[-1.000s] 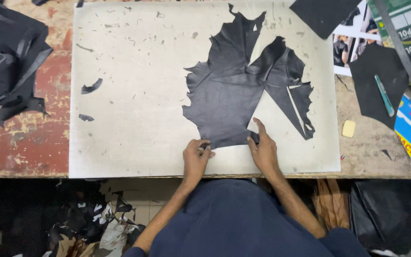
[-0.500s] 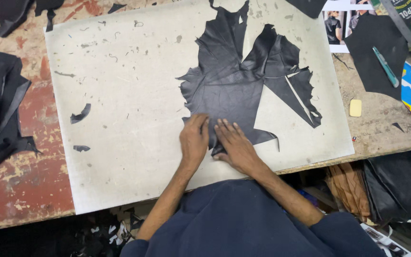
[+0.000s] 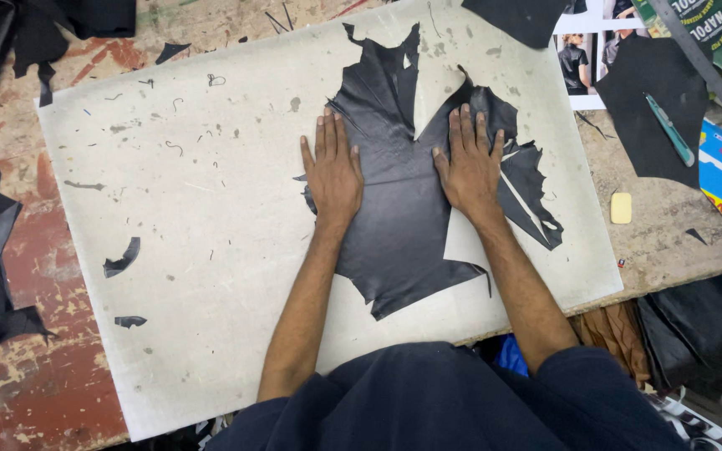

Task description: The person places a black leather pattern on a larger leather hide, uses a ruler and a utility knife to cut along the pattern edges, and removes the cut piece. The person repeats the process with another pattern, measuring and cutting the leather on a workbench.

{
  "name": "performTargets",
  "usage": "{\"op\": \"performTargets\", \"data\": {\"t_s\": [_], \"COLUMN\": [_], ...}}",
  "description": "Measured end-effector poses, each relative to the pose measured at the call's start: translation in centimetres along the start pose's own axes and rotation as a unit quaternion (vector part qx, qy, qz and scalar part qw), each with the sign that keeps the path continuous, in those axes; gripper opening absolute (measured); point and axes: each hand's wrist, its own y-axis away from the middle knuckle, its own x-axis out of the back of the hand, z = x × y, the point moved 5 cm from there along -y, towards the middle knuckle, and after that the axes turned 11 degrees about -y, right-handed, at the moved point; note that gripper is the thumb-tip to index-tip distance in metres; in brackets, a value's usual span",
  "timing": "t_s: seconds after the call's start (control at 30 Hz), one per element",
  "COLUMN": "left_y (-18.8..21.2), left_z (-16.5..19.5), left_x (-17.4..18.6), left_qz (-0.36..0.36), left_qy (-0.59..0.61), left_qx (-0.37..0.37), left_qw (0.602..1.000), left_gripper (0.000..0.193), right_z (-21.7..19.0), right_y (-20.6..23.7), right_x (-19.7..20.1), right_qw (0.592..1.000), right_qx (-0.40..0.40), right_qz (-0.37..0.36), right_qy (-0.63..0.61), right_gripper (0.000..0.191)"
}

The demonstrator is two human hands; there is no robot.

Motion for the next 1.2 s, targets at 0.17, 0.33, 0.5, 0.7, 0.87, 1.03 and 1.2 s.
{"op": "performTargets", "data": {"t_s": [0.17,0.33,0.5,0.7,0.87,1.03,1.2], "left_y": [1.5,1.9,1.6,-0.2,-1.4,-1.0,-1.0], "left_z": [-1.0,-1.0,0.1,0.7,0.2,-0.3,-1.6], "left_x": [1.9,2.5,2.7,2.1,1.3,0.0,-1.1], "left_qz": [0.039,0.044,0.064,0.077,0.106,0.102,0.065], "left_qy": [0.031,0.057,0.039,0.091,0.094,-0.015,-0.047], "left_qx": [0.144,0.164,0.167,0.149,0.125,0.048,-0.007], "left_qw": [0.988,0.984,0.983,0.982,0.982,0.994,0.997], "left_gripper": [0.044,0.028,0.018,0.022,0.008,0.018,0.019], "right_z": [-3.4,-10.1,-9.7,-10.2,-9.9,-8.3,-7.0], "right_y": [2.6,7.8,4.5,2.5,2.1,0.9,-0.4], "right_x": [-0.9,-5.4,-5.2,-5.9,-5.6,-5.7,-5.3], "right_qw": [0.966,0.97,0.98,0.989,0.982,0.992,0.997], "right_qx": [0.049,0.194,0.168,0.141,0.161,0.087,0.039], "right_qz": [0.071,-0.123,-0.086,-0.022,-0.065,-0.07,-0.019], "right_qy": [0.244,-0.08,-0.067,-0.028,-0.075,-0.066,-0.059], "right_gripper": [0.066,0.084,0.079,0.073,0.076,0.073,0.071]}}
